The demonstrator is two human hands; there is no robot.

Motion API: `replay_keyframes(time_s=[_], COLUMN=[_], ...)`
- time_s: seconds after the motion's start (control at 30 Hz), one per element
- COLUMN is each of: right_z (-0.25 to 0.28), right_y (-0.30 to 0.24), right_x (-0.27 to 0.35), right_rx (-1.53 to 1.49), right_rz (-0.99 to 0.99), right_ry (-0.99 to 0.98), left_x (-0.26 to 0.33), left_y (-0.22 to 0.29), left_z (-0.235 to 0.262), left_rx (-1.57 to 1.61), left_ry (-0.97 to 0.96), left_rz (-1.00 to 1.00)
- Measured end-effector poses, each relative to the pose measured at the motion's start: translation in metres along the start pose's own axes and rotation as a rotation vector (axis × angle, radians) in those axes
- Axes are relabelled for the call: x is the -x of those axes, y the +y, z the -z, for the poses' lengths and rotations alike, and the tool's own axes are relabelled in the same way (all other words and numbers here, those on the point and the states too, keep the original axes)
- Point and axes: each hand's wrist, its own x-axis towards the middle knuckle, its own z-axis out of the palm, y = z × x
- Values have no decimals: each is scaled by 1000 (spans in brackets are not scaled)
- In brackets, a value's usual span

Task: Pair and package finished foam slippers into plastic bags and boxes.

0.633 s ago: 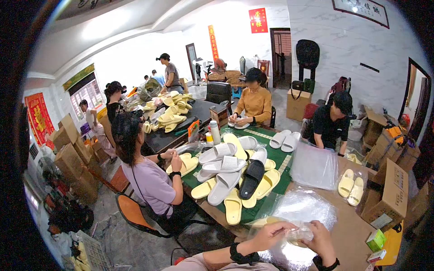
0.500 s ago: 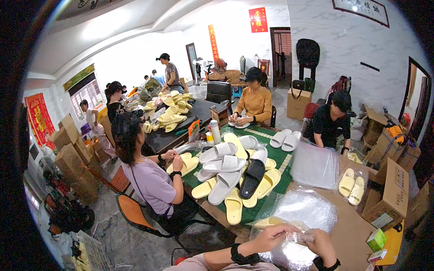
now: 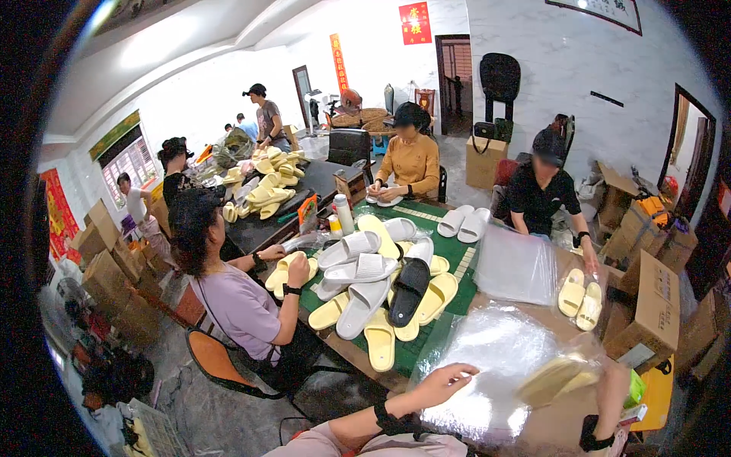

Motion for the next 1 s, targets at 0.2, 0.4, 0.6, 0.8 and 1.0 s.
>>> replay_keyframes(time_s=[0.2, 0.4, 0.6, 0.8, 1.0], right_z=[-57, -137, -174, -165, -233], right_y=[75, 87, 53, -82, -137], right_x=[37, 141, 179, 122, 130], right_rx=[245, 480, 296, -154, -81], right_rz=[117, -319, -242, 59, 323], right_ry=[331, -304, -289, -273, -723], left_x=[3, 8, 13, 4, 6], left_y=[-72, -143, -205, -174, -223], left_z=[-9, -19, -20, -26, -31], left_rx=[-186, -313, -479, -692, -748], left_ry=[-190, -232, -232, -257, -330], left_rz=[-3, 206, 354, 562, 538])
